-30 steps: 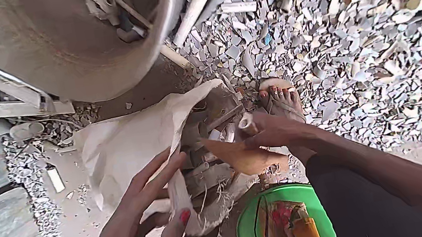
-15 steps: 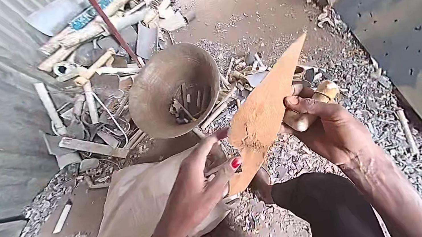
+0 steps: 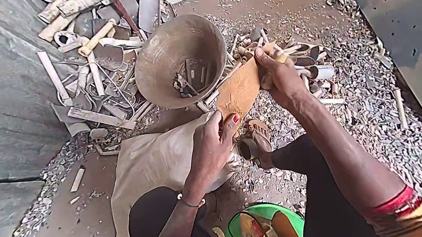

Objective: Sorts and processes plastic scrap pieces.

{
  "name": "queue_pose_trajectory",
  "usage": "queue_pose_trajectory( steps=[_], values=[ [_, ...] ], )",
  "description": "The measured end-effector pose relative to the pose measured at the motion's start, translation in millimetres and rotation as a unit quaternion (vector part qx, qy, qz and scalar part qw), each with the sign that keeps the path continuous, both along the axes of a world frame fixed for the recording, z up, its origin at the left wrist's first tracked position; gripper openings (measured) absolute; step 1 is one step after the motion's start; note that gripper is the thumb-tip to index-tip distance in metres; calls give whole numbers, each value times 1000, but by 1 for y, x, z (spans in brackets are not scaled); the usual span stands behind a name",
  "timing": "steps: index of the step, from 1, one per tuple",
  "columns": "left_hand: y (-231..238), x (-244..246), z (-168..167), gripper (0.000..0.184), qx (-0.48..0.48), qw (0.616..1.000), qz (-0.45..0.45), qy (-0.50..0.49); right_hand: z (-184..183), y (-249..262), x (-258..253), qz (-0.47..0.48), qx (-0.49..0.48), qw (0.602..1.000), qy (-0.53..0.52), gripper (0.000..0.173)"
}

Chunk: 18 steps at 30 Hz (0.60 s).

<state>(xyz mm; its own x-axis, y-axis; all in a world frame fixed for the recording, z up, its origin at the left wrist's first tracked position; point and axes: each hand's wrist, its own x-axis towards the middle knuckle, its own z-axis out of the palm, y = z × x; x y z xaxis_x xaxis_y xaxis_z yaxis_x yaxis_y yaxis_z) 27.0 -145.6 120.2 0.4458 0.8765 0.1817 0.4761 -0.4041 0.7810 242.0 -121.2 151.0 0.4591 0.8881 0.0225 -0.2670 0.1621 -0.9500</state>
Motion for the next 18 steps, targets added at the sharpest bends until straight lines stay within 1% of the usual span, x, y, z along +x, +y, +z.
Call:
queue_pose_trajectory(
  steps=[2, 6, 9, 12, 15, 18],
  values=[
    [2, -6, -4, 36, 74, 997, 4, -13, -3, 3, -7, 25, -67, 995, 70, 29],
    [11, -20, -10, 36, 182, 983, -19, -14, -5, 10, -11, 88, -146, 981, 92, 31],
    [12, -21, -16, 36, 211, 976, -37, -24, -13, 14, -18, 104, -183, 972, 104, 32],
    [10, -14, -21, 36, 234, 971, -51, -8, -24, 15, -19, 118, -229, 961, 98, 37],
    [9, -6, -24, 37, 269, 960, -81, 8, -41, 17, -17, 200, -269, 939, 75, 40],
    [7, 3, -27, 36, 305, 945, -115, 10, -47, 16, -15, 252, -288, 921, 75, 42]
  ],
)
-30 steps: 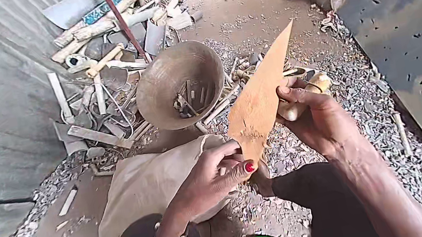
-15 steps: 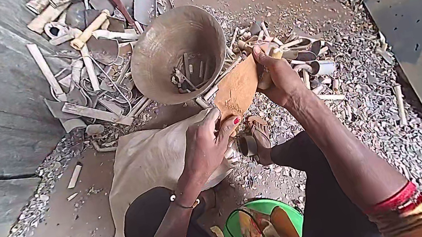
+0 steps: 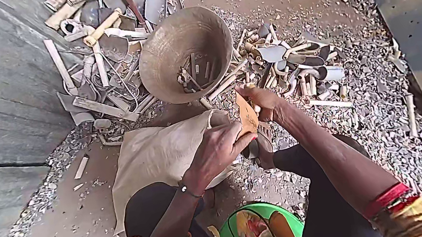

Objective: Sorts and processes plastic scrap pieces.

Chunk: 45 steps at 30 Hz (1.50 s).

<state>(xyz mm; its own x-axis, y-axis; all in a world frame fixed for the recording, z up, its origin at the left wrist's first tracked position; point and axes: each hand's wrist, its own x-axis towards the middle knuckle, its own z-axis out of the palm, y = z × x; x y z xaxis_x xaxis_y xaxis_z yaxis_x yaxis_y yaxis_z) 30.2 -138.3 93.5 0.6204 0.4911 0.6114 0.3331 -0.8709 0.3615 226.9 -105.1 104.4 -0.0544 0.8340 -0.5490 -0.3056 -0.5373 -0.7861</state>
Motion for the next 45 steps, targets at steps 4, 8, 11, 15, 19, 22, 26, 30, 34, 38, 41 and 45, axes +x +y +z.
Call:
queue_pose_trajectory(
  steps=[4, 8, 11, 15, 19, 22, 26, 30, 34, 38, 41, 45],
  values=[
    [-5, 7, 0, 37, 51, 998, -37, 1, -2, -10, 3, 7, -10, 998, 61, 40],
    [-10, 13, -2, 37, 115, 992, -56, 3, -7, -14, 9, 50, -12, 997, 51, 38],
    [-7, 18, -5, 36, 177, 982, -66, -6, -9, -13, 6, 120, 0, 992, 43, 31],
    [2, 15, -4, 29, 238, 969, -72, -4, -1, -38, -17, 190, -12, 975, 114, 29],
    [3, 9, -5, 35, 189, 981, -45, -22, -7, -30, -19, 135, 46, 984, 106, 33],
    [2, 8, -5, 35, 158, 986, -39, -33, -2, -30, -17, 69, 32, 995, 71, 29],
    [-1, 6, -4, 35, 142, 988, -44, -35, 5, -35, -13, 26, 33, 997, 62, 30],
    [-5, 4, -3, 37, 133, 990, -45, -29, 11, -39, -14, -4, 44, 998, 47, 33],
    [-6, -3, 1, 35, 111, 993, -47, -9, 14, -37, -10, -83, 94, 990, 57, 33],
    [-7, -9, 9, 38, 11, 997, 72, 1, 30, -41, 12, -173, 238, 953, 69, 25],
    [0, -14, 19, 37, -107, 973, 204, 28, 33, -49, 27, -167, 353, 920, -30, 5],
    [17, -29, 29, 36, -237, 924, 296, 53, 22, -63, 18, -131, 512, 762, -373, 13]
  ],
)
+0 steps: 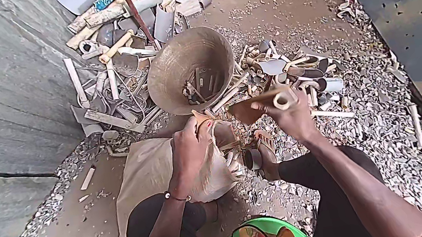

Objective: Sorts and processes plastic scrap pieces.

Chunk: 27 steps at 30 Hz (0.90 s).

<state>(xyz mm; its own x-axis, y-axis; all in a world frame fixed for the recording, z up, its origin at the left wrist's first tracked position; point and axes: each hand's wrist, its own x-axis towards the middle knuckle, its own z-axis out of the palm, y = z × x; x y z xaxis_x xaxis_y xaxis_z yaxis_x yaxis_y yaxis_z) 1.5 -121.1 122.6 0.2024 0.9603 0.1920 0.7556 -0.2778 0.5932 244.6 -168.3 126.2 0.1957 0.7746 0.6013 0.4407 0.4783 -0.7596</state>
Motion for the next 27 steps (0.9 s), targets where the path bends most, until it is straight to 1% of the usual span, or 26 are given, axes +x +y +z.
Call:
queue_pose_trajectory(
  steps=[1, 2, 3, 4, 6, 8, 11, 14, 17, 19, 23, 27],
  values=[
    [6, -5, 0, 34, -29, 999, 9, -17, -5, -2, -5, -24, 71, 992, -99, 9],
    [11, -10, 1, 32, -63, 996, 7, -55, -10, -3, -9, -34, 138, 972, -185, 10],
    [13, -13, 2, 30, -107, 988, -1, -110, -13, -6, -12, -36, 197, 948, -248, 13],
    [14, -15, 3, 28, -150, 971, -19, -187, -13, -10, -17, -34, 243, 926, -288, 13],
    [12, -15, 8, 28, -214, 922, -64, -317, -11, -19, -28, -10, 307, 894, -326, 14],
    [6, -12, 12, 32, -254, 882, -91, -387, -9, -27, -40, 18, 345, 871, -349, 16],
    [-4, -9, 17, 35, -270, 852, -111, -434, -14, -32, -52, 43, 362, 851, -378, 18],
    [-7, -8, 15, 30, -253, 851, -134, -441, -20, -32, -55, 54, 370, 841, -390, 18],
    [-10, -6, 13, 37, -229, 848, -123, -461, -26, -31, -56, 52, 366, 843, -390, 16],
    [-12, -2, 12, 37, -188, 843, -109, -491, -29, -29, -57, 44, 354, 848, -391, 16],
    [-13, -6, 12, 43, -110, 853, -119, -496, -34, -26, -60, 35, 343, 851, -397, 15],
    [-13, -10, 10, 45, -92, 865, -119, -480, -35, -26, -62, 51, 334, 857, -388, 13]
  ],
)
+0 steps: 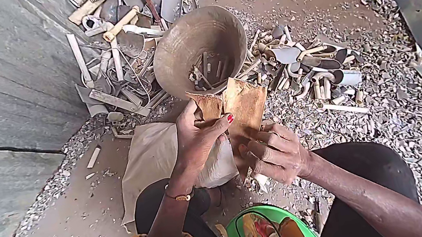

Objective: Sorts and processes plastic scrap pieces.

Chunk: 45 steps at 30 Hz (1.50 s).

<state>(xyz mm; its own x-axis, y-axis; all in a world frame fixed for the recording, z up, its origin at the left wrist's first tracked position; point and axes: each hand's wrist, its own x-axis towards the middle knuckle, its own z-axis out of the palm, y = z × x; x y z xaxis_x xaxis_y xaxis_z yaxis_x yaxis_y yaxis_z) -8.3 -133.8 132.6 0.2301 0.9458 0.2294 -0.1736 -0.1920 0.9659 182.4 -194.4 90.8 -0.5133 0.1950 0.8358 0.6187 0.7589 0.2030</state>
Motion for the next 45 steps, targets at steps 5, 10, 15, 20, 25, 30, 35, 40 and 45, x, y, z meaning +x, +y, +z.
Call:
queue_pose_trajectory(
  steps=[5, 10, 15, 20, 25, 30, 35, 40, 45],
  values=[
    [0, -1, -1, 41, 32, 998, 15, 43, -2, 0, 6, -3, -37, 999, 21, 16],
    [0, 4, 2, 25, -14, 996, 18, 82, -7, 0, 16, -30, -144, 971, 189, 12],
    [8, -1, 13, 41, -251, 965, -77, 20, 14, 6, 46, -171, -348, 842, 374, 46],
    [28, -16, 7, 19, -157, 851, -363, 347, 18, 16, 81, -221, -516, 754, 340, 53],
    [78, -10, 9, 58, -203, 966, -6, 162, 15, 15, 82, -240, -571, 726, 298, 83],
    [91, 1, 4, 61, -233, 963, 133, 17, -12, 25, 88, -274, -606, 671, 328, 56],
    [60, 24, 3, 51, -176, 978, 78, 86, -94, 44, 103, -302, -642, 501, 496, 49],
    [58, 22, -3, 46, -151, 977, 90, 121, -181, 40, 65, -321, -638, 395, 577, 36],
    [40, 3, -4, 43, -81, 980, 50, 173, -228, 47, 26, -392, -684, 374, 488, 57]
  ],
)
